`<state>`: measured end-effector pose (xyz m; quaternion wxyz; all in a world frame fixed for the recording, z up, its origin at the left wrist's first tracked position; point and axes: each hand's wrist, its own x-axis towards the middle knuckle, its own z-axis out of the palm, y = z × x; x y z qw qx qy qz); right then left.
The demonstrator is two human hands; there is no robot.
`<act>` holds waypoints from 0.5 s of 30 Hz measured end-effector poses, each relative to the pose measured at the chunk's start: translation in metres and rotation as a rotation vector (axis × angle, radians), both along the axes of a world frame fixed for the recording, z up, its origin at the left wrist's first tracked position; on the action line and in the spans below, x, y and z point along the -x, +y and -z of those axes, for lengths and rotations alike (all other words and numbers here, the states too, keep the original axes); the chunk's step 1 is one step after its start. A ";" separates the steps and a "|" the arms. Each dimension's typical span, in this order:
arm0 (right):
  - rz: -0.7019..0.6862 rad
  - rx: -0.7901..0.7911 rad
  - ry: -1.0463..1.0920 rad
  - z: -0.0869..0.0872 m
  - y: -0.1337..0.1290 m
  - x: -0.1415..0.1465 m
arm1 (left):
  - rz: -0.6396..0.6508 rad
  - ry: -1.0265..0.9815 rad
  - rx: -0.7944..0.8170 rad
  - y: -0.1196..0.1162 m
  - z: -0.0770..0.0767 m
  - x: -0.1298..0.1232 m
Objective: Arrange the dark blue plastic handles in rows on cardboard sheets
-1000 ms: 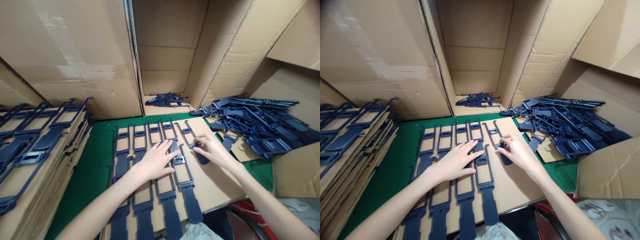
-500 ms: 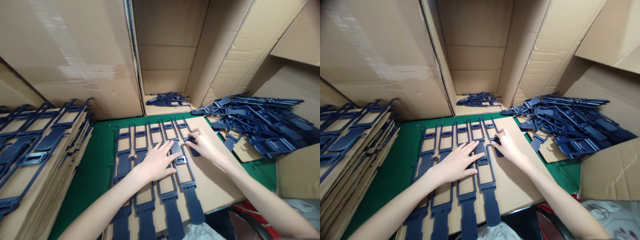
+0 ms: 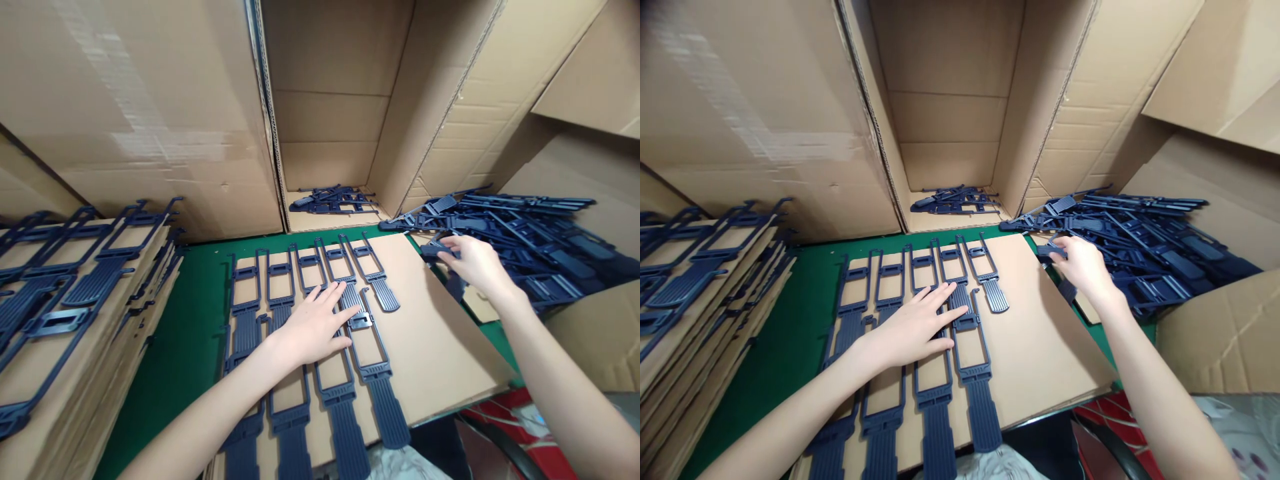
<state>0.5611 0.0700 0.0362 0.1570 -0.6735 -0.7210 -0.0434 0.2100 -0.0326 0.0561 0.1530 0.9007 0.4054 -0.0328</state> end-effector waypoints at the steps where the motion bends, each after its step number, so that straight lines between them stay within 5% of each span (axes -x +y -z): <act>1: 0.011 0.003 -0.057 0.002 0.002 -0.010 | 0.003 0.001 -0.003 0.000 0.000 0.000; 9: 0.019 0.066 -0.347 0.029 0.017 -0.030 | 0.007 0.013 -0.001 0.001 0.001 0.001; 15: -0.020 0.023 -0.374 0.028 0.013 -0.023 | 0.028 -0.014 -0.015 0.001 0.004 0.002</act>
